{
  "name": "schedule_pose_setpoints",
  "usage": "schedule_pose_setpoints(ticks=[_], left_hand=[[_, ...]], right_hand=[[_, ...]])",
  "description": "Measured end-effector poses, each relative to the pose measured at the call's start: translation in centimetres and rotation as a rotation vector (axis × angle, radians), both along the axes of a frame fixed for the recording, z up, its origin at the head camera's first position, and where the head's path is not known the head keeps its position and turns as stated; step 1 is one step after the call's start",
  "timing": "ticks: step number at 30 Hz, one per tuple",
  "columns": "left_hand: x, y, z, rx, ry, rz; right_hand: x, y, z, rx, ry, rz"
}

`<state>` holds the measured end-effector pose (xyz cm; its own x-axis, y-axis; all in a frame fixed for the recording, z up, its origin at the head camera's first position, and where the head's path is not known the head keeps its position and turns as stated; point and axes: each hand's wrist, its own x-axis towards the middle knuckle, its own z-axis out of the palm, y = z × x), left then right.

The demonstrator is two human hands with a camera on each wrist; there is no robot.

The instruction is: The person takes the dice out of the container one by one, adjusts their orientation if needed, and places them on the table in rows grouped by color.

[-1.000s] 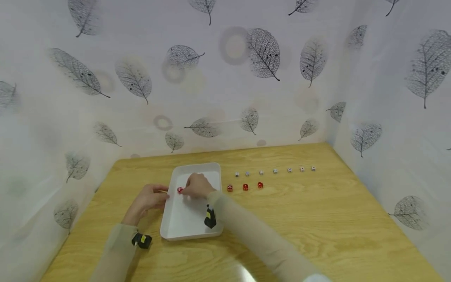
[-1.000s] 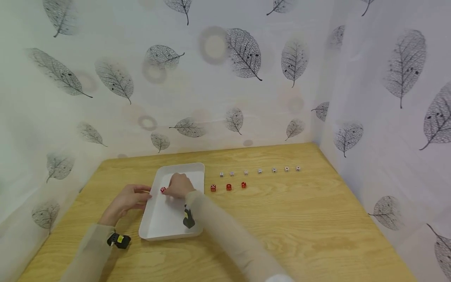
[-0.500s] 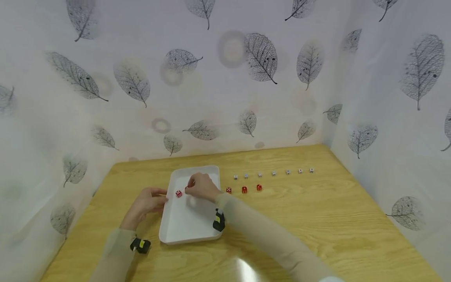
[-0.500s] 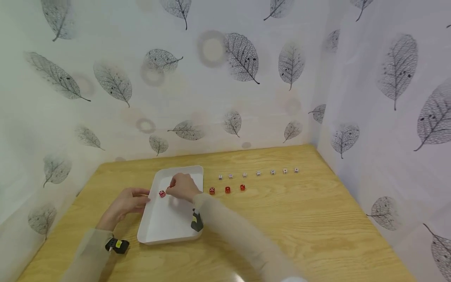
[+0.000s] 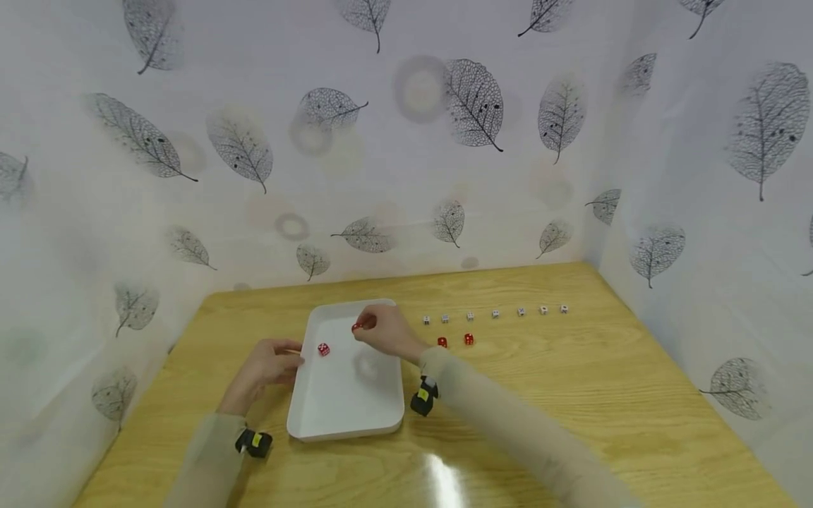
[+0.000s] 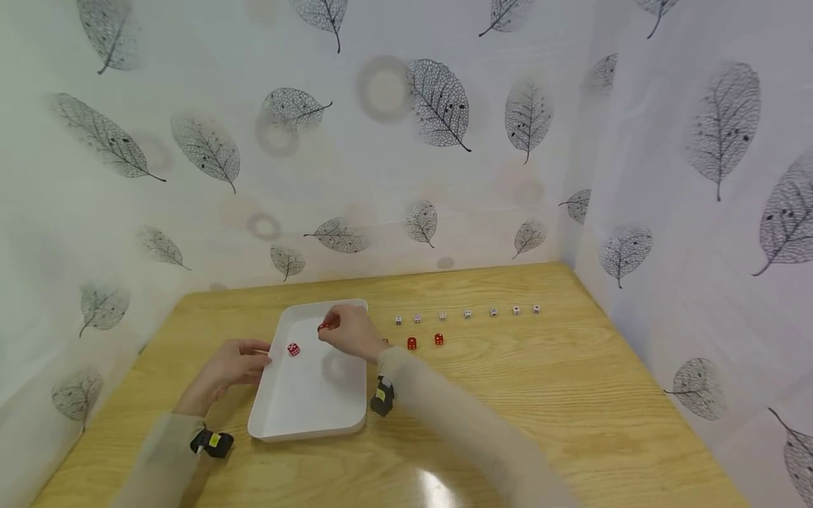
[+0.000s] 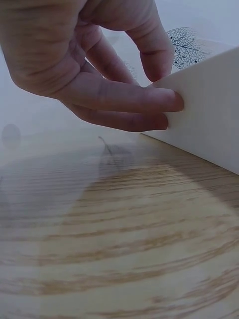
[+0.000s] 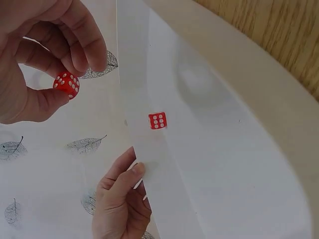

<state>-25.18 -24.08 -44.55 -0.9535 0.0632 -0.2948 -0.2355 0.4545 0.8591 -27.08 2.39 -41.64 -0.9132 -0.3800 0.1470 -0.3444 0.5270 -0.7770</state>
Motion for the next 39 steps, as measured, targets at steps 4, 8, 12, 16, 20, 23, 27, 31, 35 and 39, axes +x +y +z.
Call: schedule_pose_setpoints(ticks=[4,8,12,16,20,23,27,31,35,39], left_hand=[[-0.2,-0.1,0.0,-0.016,-0.007,-0.003],[-0.2,-0.1,-0.1,-0.024,-0.01,0.005],[-0.2,0.0,-0.1,-0.03,-0.004,0.004],[-0.2,0.1,0.0,-0.032,0.003,0.003],[-0.1,0.1,0.0,-0.028,0.006,0.003],[-0.2,0.0,-0.1,-0.025,0.002,0.003],[-0.3,0.0,-0.2,-0.024,-0.002,0.004],[-0.3,0.1,-0.1,-0.022,0.0,0.011],[-0.3,0.1,-0.2,-0.019,0.0,0.008],[-0.2,0.1,-0.1,-0.019,0.002,0.0]], right_hand=[[0.1,1.7,-0.1,-0.044,-0.057,-0.019],[0.0,3.4,-0.6,-0.071,-0.086,-0.048],[0.2,4.9,-0.8,-0.08,-0.059,-0.057],[0.4,6.6,-0.7,-0.098,-0.046,-0.055],[0.4,8.7,-0.9,-0.093,-0.057,-0.079],[0.4,10.2,-1.2,-0.07,-0.075,-0.111],[0.4,12.1,-1.7,-0.037,-0.086,-0.141],[0.4,13.6,-2.0,-0.041,-0.117,-0.162],[0.5,14.6,-2.3,-0.059,-0.152,-0.169],[0.4,15.1,-2.3,-0.061,-0.142,-0.166]])
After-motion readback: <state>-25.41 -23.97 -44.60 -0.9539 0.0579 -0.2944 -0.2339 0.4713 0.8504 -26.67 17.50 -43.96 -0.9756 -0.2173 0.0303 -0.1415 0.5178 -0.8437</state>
